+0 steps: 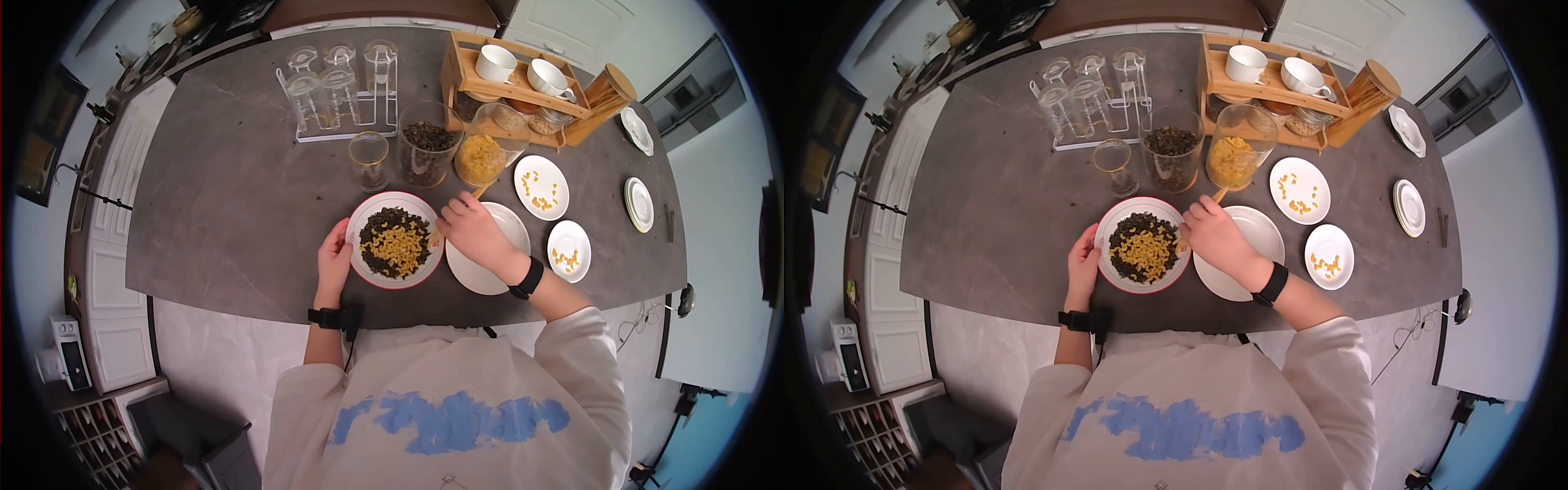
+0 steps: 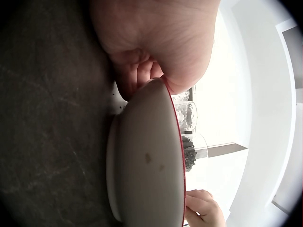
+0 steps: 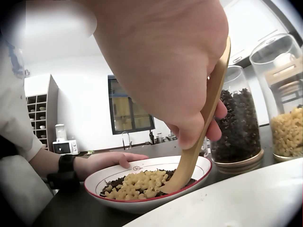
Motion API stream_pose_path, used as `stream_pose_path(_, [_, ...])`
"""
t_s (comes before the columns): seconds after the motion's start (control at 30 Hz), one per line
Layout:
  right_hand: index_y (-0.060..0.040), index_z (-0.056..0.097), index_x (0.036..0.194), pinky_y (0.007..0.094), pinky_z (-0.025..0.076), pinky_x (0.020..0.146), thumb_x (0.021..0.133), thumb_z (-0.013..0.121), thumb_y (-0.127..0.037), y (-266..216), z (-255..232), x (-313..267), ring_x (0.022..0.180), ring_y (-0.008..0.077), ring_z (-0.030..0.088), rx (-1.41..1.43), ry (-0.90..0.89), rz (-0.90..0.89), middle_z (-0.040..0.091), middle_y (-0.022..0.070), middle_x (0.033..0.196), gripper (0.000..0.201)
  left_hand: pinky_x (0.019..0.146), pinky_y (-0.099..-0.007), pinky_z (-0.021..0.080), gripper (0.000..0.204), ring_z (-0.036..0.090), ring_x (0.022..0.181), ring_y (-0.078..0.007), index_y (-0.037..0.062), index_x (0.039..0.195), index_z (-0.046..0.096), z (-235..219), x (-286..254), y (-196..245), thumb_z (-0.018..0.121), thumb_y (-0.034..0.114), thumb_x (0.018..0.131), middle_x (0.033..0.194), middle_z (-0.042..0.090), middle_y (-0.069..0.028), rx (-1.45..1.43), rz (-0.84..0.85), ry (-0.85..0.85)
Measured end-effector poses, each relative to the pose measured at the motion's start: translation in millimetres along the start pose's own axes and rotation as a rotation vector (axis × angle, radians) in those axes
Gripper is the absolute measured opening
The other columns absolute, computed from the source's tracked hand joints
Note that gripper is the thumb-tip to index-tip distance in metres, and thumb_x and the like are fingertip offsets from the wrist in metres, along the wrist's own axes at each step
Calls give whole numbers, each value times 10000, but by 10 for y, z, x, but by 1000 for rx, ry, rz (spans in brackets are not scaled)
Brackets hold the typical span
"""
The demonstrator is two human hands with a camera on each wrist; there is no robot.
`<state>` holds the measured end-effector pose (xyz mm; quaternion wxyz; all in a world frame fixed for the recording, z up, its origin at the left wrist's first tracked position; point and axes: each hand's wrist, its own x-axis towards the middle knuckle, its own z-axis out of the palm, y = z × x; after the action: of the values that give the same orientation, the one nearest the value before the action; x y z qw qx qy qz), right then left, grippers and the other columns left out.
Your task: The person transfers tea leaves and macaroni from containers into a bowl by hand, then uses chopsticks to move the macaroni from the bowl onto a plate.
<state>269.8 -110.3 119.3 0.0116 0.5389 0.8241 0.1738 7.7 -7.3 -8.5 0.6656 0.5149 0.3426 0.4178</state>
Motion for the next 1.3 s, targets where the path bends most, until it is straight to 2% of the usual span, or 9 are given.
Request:
stream_pose_path(0.23, [-107, 680, 827, 336, 330, 997, 735, 578, -157, -32, -9, 96, 961, 185, 532, -141, -79, -161, 612, 4, 856, 146, 969, -278, 416, 444, 558, 1101, -152, -43, 1313, 448, 11, -8, 33, 452, -79, 870, 1204, 585, -97, 7, -9, 0])
stream_pose_path(0.33, [-111, 685, 801, 338, 331, 993, 734, 578, -158, -44, 32, 122, 959, 184, 533, -165, -31, -201, 616, -2, 847, 135, 975, -281, 412, 448, 552, 1115, -156, -46, 1316, 442, 14, -18, 41, 445, -84, 869, 1217, 577, -102, 7, -8, -2])
stream_pose_path(0.43, [-106, 648, 843, 327, 346, 969, 732, 576, -169, -60, 32, 152, 934, 176, 524, -179, -135, -225, 581, 6, 850, 146, 979, -283, 410, 454, 547, 1123, -160, -49, 1317, 437, 5, -7, 29, 438, -90, 865, 1231, 568, -106, -8, -7, -23])
stream_pose_path(0.63, [-105, 641, 833, 315, 361, 925, 721, 577, -162, 3, 27, 106, 894, 171, 515, -97, -65, -195, 566, 4, 825, 141, 982, -283, 412, 472, 546, 1127, -160, -50, 1319, 434, 30, -14, 50, 428, -104, 851, 1235, 565, -109, -31, -29, -4])
stream_pose_path(0.73, [-98, 663, 842, 334, 354, 954, 723, 580, -156, 46, 2, 6, 928, 188, 522, -50, -73, -112, 570, 4, 815, 156, 978, -279, 412, 475, 549, 1122, -157, -48, 1320, 434, 31, -12, 54, 427, -106, 849, 1226, 570, -106, -23, -32, -5])
stream_pose_path(0.93, [-118, 660, 915, 319, 378, 923, 718, 570, -146, 134, -102, -142, 920, 175, 517, -32, -2, -31, 548, 6, 834, 219, 971, -275, 413, 471, 553, 1114, -154, -50, 1314, 439, 10, -1, 20, 425, -105, 847, 1211, 577, -104, -20, -18, -10])
stream_pose_path(1.13, [-100, 655, 873, 339, 359, 962, 729, 571, -143, 72, -89, -10, 934, 184, 519, -31, 6, -104, 559, 9, 828, 173, 972, -278, 415, 473, 554, 1114, -157, -50, 1311, 442, 16, 0, 27, 427, -105, 841, 1210, 579, -104, -15, -4, -7])
stream_pose_path(1.3, [-110, 655, 837, 322, 361, 958, 716, 580, -160, 47, 54, 130, 922, 171, 518, -57, 22, -227, 562, -3, 822, 151, 972, -278, 415, 470, 555, 1114, -159, -49, 1311, 442, 22, -4, 28, 431, -103, 844, 1209, 580, -103, -37, -17, -5])
